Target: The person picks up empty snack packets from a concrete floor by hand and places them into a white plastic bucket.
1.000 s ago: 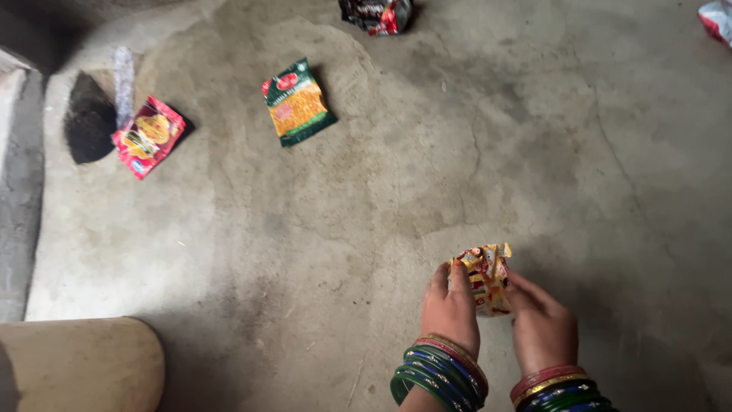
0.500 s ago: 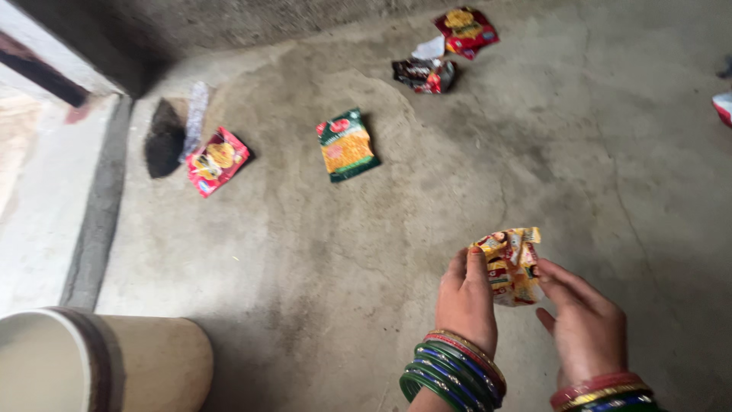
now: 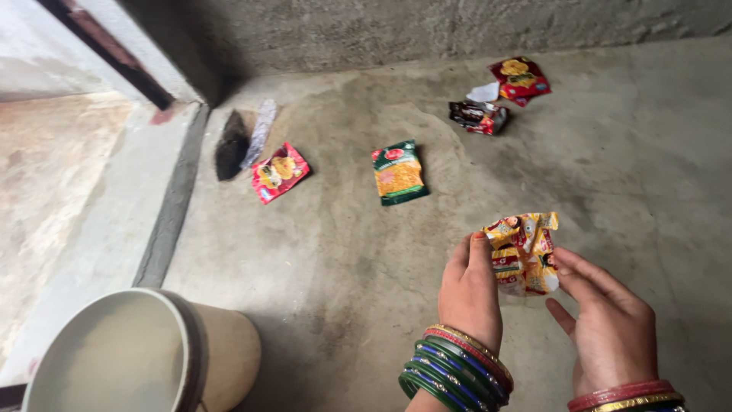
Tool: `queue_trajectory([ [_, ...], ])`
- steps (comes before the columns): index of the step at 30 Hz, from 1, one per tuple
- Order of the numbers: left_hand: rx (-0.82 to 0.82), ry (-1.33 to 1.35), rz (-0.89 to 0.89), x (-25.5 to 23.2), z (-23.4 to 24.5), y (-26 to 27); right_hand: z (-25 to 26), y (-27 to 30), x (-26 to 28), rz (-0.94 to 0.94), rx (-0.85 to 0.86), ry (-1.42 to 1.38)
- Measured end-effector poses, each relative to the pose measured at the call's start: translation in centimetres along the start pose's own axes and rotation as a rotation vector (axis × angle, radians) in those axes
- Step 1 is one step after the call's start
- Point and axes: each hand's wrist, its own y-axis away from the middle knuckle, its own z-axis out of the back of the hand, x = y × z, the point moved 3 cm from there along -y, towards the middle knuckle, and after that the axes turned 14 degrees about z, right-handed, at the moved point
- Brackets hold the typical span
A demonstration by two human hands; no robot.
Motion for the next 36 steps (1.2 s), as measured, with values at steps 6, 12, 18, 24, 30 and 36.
queue_trajectory([
  [6,0.040,0.155,-0.058,-1.7,1.9,0.1,-2.2,0.8,2.2,0.054,0.040,-0.007],
  [12,0.026,0.178,-0.076,-2.6,4.4,0.8,-3.9,2.0,3.9,0.079,0.080,-0.006],
  [18,0.017,0.212,-0.079,-4.3,6.9,2.5,-5.8,3.5,5.1,0.112,0.159,0.011],
  [24,-0.022,0.298,-0.115,-5.0,9.4,3.6,-7.5,4.9,5.7,0.110,0.211,0.016],
  [30,-0.053,0.359,-0.178,-4.8,11.7,4.3,-9.5,6.1,5.9,0.124,0.312,-0.003],
  [36,-0.115,0.377,-0.187,-5.4,13.6,5.6,-10.9,7.3,6.7,0.116,0.365,-0.021],
])
